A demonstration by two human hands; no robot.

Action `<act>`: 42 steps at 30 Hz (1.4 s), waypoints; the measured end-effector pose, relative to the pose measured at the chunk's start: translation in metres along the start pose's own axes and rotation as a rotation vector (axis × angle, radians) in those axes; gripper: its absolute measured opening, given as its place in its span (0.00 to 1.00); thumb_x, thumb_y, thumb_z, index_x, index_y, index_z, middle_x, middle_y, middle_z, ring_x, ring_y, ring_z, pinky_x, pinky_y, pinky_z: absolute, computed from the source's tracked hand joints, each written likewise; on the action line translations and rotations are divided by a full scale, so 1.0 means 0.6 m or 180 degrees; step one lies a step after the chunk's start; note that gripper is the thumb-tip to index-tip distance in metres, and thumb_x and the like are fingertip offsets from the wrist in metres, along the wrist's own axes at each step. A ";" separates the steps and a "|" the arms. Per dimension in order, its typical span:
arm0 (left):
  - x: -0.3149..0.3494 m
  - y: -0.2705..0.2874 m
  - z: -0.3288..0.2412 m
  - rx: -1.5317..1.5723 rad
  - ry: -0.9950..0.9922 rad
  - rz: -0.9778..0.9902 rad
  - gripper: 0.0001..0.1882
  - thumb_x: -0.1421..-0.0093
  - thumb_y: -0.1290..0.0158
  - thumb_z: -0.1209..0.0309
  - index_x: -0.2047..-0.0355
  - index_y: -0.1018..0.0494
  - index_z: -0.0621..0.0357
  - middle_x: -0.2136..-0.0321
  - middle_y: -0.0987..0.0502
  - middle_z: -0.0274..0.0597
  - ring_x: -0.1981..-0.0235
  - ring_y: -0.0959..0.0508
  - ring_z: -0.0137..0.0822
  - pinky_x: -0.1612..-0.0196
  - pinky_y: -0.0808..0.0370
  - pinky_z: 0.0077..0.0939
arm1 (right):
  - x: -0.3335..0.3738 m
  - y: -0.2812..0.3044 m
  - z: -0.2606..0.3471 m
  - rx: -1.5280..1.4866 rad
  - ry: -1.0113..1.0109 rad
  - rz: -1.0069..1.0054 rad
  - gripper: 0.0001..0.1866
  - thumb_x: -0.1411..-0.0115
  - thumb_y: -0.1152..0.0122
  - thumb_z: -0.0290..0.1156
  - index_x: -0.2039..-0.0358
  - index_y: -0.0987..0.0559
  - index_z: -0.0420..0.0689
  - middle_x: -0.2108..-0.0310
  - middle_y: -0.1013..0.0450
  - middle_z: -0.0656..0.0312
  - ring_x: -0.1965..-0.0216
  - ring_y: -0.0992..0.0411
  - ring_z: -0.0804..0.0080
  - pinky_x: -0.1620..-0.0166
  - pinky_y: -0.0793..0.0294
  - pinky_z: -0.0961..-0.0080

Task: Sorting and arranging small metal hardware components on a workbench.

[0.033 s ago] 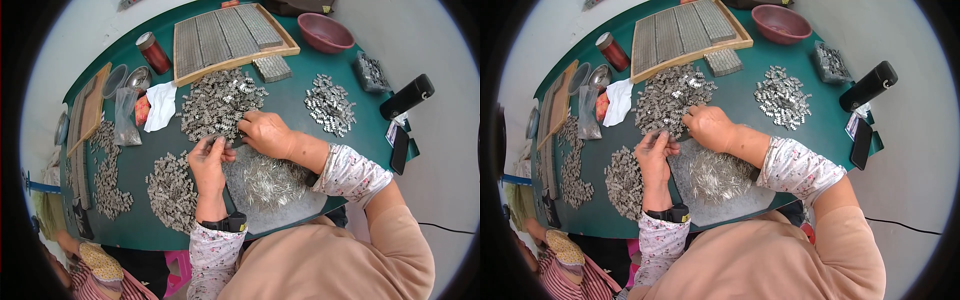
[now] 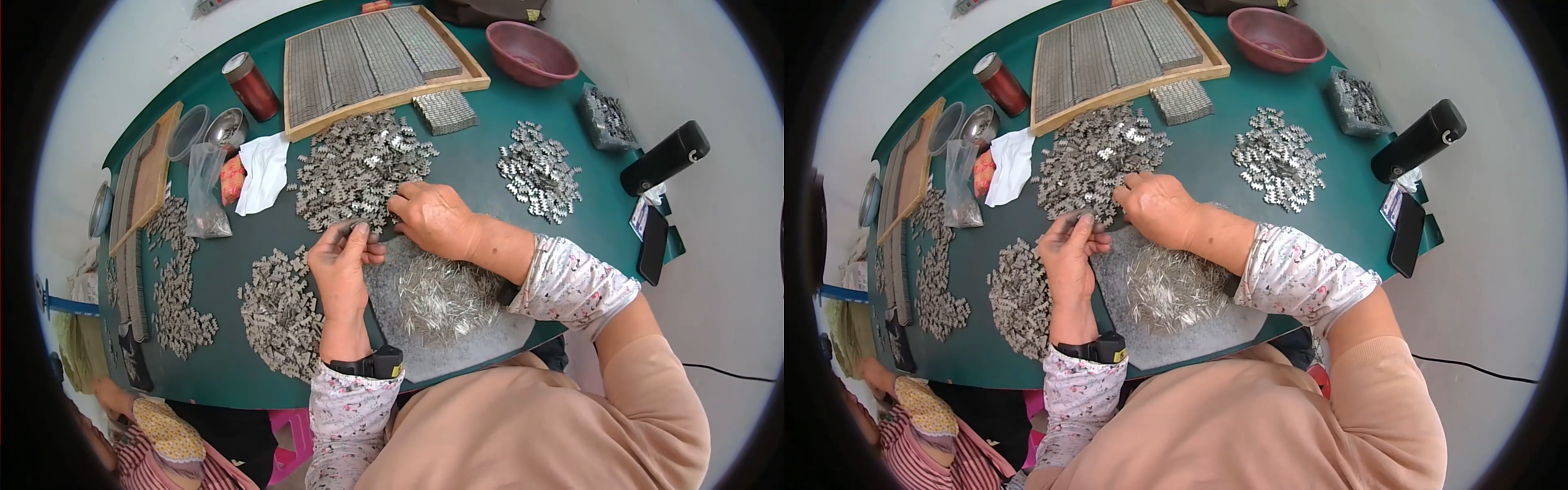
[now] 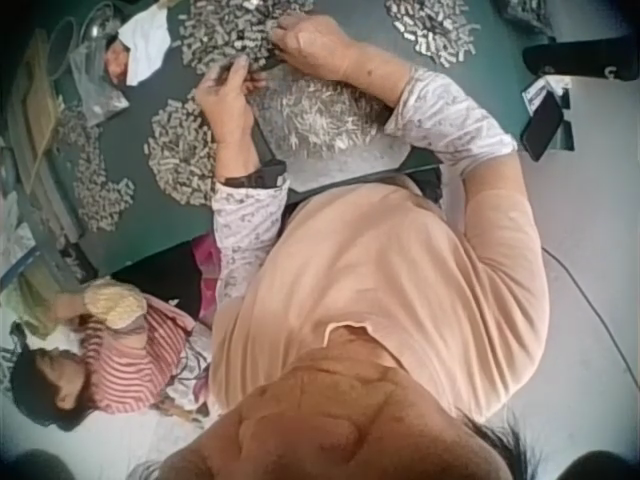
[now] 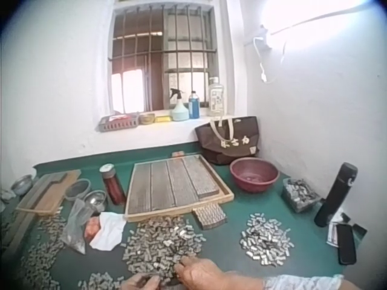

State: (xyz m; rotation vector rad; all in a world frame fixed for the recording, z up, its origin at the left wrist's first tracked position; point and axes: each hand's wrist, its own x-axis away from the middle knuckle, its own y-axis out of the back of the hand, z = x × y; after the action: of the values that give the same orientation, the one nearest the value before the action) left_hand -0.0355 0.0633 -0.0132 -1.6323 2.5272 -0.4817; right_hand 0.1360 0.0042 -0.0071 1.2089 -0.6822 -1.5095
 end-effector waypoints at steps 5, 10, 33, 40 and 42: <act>-0.003 0.001 0.011 -0.0558 -0.0158 -0.0058 0.06 0.40 0.44 0.76 0.66 0.24 0.67 0.76 0.22 0.40 0.79 0.22 0.27 0.76 0.25 0.17 | -0.001 0.002 0.001 0.0450 0.0175 0.0067 0.08 0.52 0.39 0.24 0.71 0.27 0.40 0.69 0.29 0.54 0.65 0.26 0.55 0.62 0.26 0.63; -0.011 0.009 0.022 -0.1279 -0.0687 -0.0165 0.04 0.41 0.44 0.78 0.67 0.23 0.68 0.75 0.22 0.35 0.75 0.24 0.22 0.70 0.27 0.16 | 0.011 0.013 -0.029 0.0241 0.0170 0.0029 0.07 0.53 0.42 0.21 0.71 0.26 0.39 0.71 0.29 0.53 0.66 0.26 0.53 0.63 0.26 0.63; 0.020 -0.023 -0.002 0.0163 0.0199 0.0553 0.06 0.39 0.44 0.75 0.64 0.23 0.66 0.76 0.21 0.40 0.81 0.23 0.26 0.79 0.30 0.15 | 0.032 0.031 0.050 -0.2458 -0.1120 -0.0703 0.07 0.43 0.42 0.22 0.64 0.23 0.35 0.74 0.24 0.55 0.72 0.25 0.75 0.67 0.25 0.76; 0.029 -0.034 0.003 -0.0351 -0.0189 0.0681 0.06 0.39 0.46 0.76 0.64 0.23 0.68 0.76 0.21 0.39 0.80 0.23 0.26 0.78 0.28 0.15 | 0.048 0.043 0.054 -0.1607 -0.0657 -0.0935 0.08 0.48 0.41 0.22 0.66 0.24 0.37 0.72 0.25 0.49 0.72 0.24 0.54 0.69 0.24 0.66; 0.032 -0.037 0.005 -0.0410 -0.0220 0.0687 0.06 0.39 0.46 0.76 0.64 0.23 0.68 0.76 0.21 0.39 0.80 0.23 0.26 0.77 0.27 0.16 | 0.054 0.043 0.055 -0.1545 -0.0615 -0.0988 0.08 0.49 0.40 0.22 0.67 0.24 0.37 0.72 0.25 0.48 0.72 0.24 0.51 0.69 0.24 0.65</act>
State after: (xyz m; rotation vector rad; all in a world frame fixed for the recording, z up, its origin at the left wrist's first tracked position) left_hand -0.0237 0.0370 -0.0072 -1.3636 2.6896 -0.2420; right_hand 0.1164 -0.0398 0.0157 0.8265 -0.2265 -1.9305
